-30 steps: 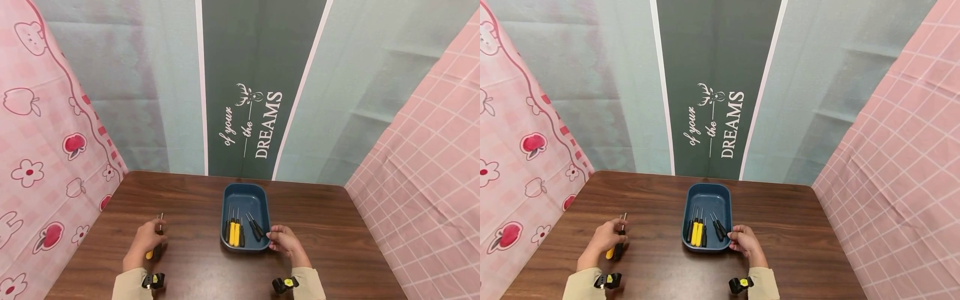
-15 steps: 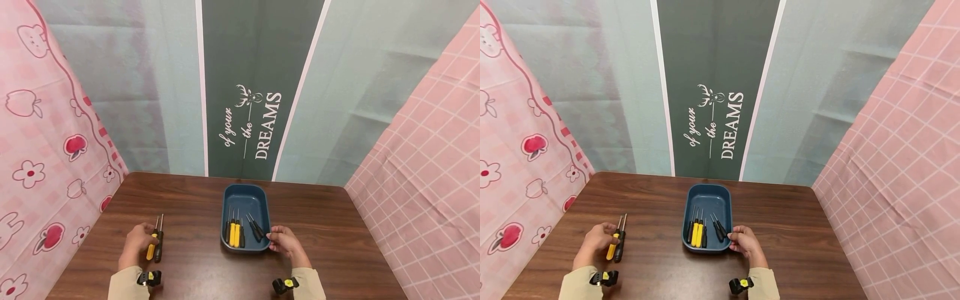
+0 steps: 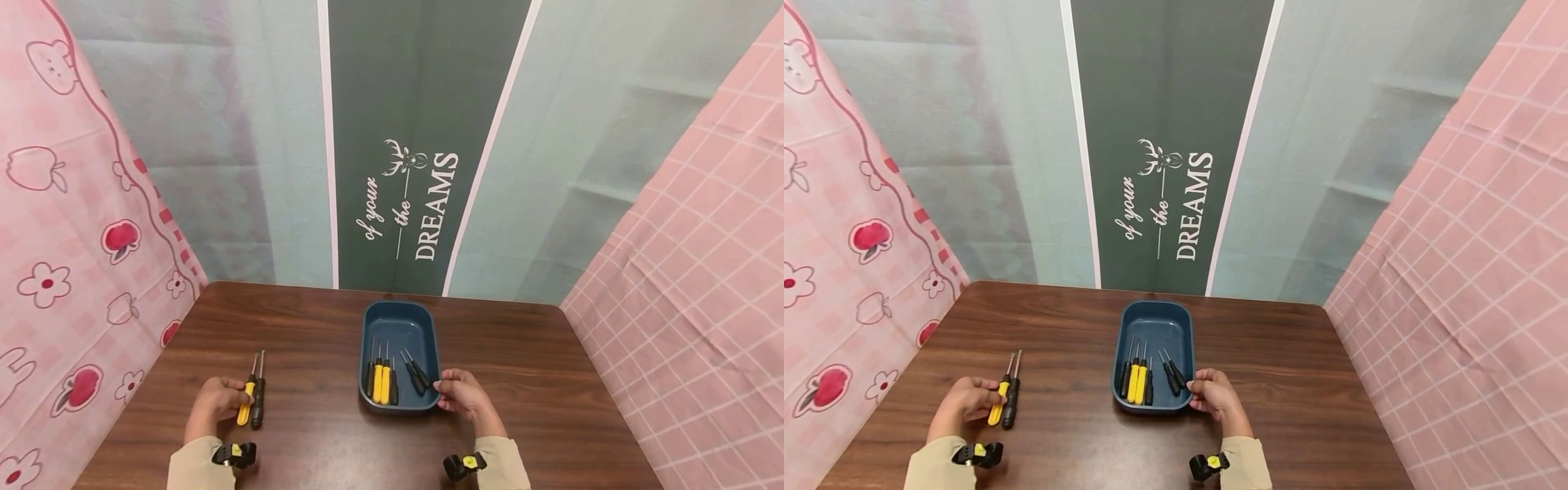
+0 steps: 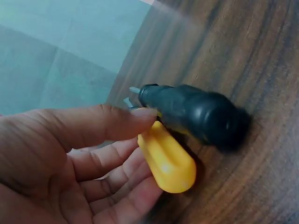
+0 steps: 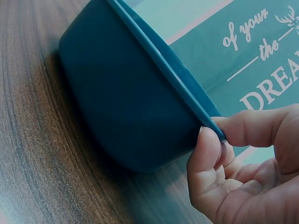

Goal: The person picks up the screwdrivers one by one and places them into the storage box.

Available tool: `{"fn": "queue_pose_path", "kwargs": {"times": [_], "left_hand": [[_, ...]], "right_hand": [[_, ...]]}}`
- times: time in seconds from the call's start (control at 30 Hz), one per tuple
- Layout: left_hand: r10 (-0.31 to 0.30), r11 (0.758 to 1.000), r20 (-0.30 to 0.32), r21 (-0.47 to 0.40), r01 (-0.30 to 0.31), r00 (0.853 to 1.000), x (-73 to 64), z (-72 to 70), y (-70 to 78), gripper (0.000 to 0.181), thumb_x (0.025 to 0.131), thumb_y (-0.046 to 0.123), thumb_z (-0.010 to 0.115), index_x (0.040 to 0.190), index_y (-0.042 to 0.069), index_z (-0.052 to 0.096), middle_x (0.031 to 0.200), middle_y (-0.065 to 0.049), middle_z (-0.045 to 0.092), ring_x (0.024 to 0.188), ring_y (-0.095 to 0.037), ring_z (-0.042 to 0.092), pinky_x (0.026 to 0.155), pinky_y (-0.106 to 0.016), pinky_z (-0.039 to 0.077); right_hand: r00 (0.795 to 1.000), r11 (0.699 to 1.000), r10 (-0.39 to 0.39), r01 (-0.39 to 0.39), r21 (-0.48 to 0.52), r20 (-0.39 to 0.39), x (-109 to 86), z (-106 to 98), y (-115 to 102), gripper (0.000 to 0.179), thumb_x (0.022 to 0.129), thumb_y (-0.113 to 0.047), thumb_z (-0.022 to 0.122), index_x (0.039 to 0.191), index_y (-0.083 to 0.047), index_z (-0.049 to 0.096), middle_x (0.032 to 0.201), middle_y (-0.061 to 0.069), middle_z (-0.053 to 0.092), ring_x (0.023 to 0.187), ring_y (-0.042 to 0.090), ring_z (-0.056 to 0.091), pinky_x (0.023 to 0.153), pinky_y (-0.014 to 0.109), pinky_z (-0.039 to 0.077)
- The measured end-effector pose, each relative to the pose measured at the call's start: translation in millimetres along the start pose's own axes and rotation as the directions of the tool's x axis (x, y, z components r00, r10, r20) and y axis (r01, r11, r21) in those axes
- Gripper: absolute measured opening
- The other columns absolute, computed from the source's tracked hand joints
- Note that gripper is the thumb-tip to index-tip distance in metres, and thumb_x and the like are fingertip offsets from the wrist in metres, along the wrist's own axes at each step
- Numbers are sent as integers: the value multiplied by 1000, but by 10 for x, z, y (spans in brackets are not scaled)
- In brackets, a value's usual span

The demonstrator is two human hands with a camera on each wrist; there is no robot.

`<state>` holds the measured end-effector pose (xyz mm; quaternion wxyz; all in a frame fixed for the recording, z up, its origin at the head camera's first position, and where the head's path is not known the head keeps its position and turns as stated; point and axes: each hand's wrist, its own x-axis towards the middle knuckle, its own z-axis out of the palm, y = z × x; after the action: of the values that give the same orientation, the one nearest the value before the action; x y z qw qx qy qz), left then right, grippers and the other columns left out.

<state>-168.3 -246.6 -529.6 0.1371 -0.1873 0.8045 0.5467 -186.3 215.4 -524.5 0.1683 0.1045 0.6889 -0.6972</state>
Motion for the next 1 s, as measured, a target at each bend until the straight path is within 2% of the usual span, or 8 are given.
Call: {"fn": "queue_pose_path", "kwargs": {"times": [0.17,0.43,0.7,0.9,1.0], "left_hand": [[-17,1000,-10,4,18,1000,-7,-2,-10,26,74,-7,67,96,-19,58,74,-10,60,65,-20,58,63,-38,56],[-41,998,60,-36,43,997,-58,-55,34,27,81,-5,61,102,-20,55,81,-11,61,72,-21,58,69,-40,55],[-61,997,69,-48,65,996,-76,-79,77,30,82,-1,63,105,-18,56,84,-13,61,74,-22,58,70,-39,55],[-64,989,70,-128,73,996,-106,-29,100,33,80,-1,66,107,-17,56,82,-11,61,71,-20,58,66,-33,55],[-47,984,72,-166,58,996,-122,18,120,34,79,-2,66,107,-18,55,79,-9,62,68,-19,59,64,-32,56]], "right_hand": [[1000,1000,0,0,9,-4,8,9,4,29,84,4,57,106,10,39,71,8,49,57,15,49,52,24,51],[1000,1000,4,-4,4,-13,13,9,19,27,84,5,57,104,11,40,69,8,49,57,15,50,52,25,51],[1000,1000,-5,5,7,4,12,11,7,28,83,5,57,104,11,39,70,8,49,57,15,49,52,24,51],[1000,1000,-13,13,3,8,0,11,4,26,84,5,57,103,10,40,70,8,49,57,15,50,52,24,51],[1000,1000,-12,12,4,12,-4,8,10,25,84,5,57,102,9,40,70,8,48,57,15,50,52,24,51]]}}
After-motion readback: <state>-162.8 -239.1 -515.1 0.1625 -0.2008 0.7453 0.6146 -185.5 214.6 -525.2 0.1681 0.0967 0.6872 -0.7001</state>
